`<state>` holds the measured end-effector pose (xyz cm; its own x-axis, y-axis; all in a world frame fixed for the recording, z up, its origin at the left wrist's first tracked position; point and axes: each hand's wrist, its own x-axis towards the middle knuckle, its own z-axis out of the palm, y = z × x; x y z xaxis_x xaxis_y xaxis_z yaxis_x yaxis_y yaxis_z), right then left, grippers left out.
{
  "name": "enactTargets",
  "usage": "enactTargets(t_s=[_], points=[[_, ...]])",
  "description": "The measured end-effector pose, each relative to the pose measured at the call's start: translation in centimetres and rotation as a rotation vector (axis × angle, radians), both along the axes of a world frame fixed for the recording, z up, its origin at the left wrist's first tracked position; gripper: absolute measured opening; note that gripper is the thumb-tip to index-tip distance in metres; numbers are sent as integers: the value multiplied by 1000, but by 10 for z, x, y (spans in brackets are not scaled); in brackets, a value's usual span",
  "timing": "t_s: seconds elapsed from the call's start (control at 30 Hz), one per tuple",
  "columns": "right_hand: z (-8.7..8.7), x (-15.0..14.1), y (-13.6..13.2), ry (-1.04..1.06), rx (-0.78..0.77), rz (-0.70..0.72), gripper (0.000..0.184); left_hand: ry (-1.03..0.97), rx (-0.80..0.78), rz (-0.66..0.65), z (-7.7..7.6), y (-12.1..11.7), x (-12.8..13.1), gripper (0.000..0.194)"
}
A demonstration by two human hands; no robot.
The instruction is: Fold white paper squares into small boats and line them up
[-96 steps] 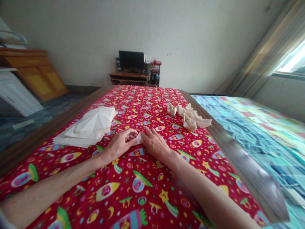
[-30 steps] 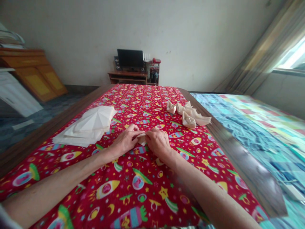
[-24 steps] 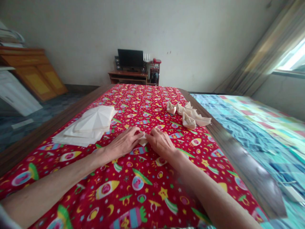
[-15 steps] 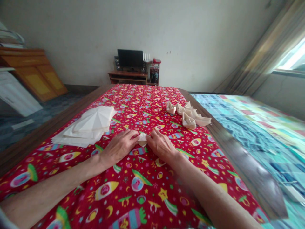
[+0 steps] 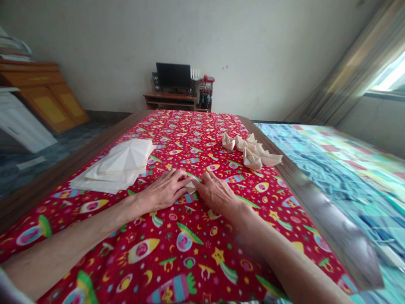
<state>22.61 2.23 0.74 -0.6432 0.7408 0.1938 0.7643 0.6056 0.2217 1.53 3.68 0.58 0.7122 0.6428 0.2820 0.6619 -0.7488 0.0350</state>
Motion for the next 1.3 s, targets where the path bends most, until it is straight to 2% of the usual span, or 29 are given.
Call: enactTargets(t_s=[0.3, 0.47, 0.7, 0.93, 1.1, 1.3], points=[[-3, 9, 1, -8, -3, 49, 33, 55, 12, -86, 3, -14, -17, 34], [3, 14, -9, 32, -41, 112, 36, 40, -12, -122, 2, -15, -26, 38], [3, 17, -14, 109, -69, 138, 34, 37, 32, -147, 0, -18, -24, 43], [-5, 15, -7, 306, -134, 141, 29, -17, 13, -198, -4, -13, -22, 35], [-4, 16, -8, 299, -133, 174, 33, -5, -9, -176, 0, -16, -21, 41], [3, 18, -11, 266, -118, 240, 30, 38, -29, -184, 3, -16, -22, 40]])
